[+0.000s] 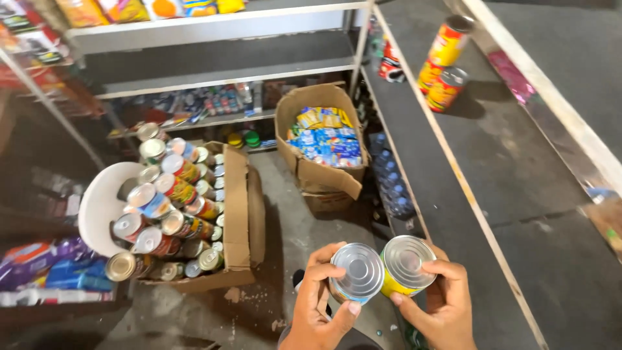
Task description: The person organizes and shelves various canned food items in a grocery store.
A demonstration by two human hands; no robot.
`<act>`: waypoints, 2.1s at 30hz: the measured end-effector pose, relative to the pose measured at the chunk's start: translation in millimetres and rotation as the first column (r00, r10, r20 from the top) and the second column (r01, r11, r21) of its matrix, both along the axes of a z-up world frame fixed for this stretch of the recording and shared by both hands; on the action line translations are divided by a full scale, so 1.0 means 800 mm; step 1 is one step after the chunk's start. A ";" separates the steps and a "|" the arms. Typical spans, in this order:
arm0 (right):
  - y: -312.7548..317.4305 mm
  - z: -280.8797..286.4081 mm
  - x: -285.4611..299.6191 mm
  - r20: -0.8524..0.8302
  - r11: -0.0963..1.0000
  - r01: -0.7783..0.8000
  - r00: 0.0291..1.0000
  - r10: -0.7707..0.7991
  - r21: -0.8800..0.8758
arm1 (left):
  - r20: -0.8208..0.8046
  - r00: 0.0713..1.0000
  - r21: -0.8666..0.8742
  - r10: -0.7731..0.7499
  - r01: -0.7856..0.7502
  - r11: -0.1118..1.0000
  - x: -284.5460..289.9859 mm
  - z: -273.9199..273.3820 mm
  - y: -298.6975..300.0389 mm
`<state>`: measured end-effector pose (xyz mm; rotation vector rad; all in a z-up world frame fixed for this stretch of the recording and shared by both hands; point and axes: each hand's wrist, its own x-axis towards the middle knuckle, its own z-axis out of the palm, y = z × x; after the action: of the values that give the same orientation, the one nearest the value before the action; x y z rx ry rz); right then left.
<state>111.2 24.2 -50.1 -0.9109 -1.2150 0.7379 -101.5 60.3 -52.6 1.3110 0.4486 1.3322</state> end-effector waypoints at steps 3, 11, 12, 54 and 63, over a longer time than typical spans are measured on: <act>0.039 -0.009 -0.003 0.035 0.998 -0.057 0.998 0.057 0.003 | 0.052 0.996 0.004 0.071 -0.071 0.997 -0.008 -0.015 0.015; 0.131 -0.018 -0.027 0.031 0.947 -0.322 0.946 0.322 -0.005 | -0.010 0.953 0.070 0.303 -0.301 0.951 -0.043 -0.012 0.061; 0.140 -0.019 -0.032 0.016 0.932 -0.360 0.933 0.361 -0.029 | 0.001 0.945 0.097 0.326 -0.325 0.941 -0.048 -0.014 0.064; 0.426 -0.033 -0.252 0.181 0.786 -0.607 0.765 0.618 -0.121 | -0.492 0.450 0.121 0.746 -0.813 0.570 -0.236 0.000 0.227; 0.555 -0.152 -0.312 0.434 0.835 -0.453 0.714 0.549 -0.312 | -0.640 0.300 0.087 0.708 -0.886 0.455 -0.240 -0.126 0.313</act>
<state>-138.2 468.6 -171.7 -0.9654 -1.9463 1.1040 -293.3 310.5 -153.0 1.2467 1.9481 1.5080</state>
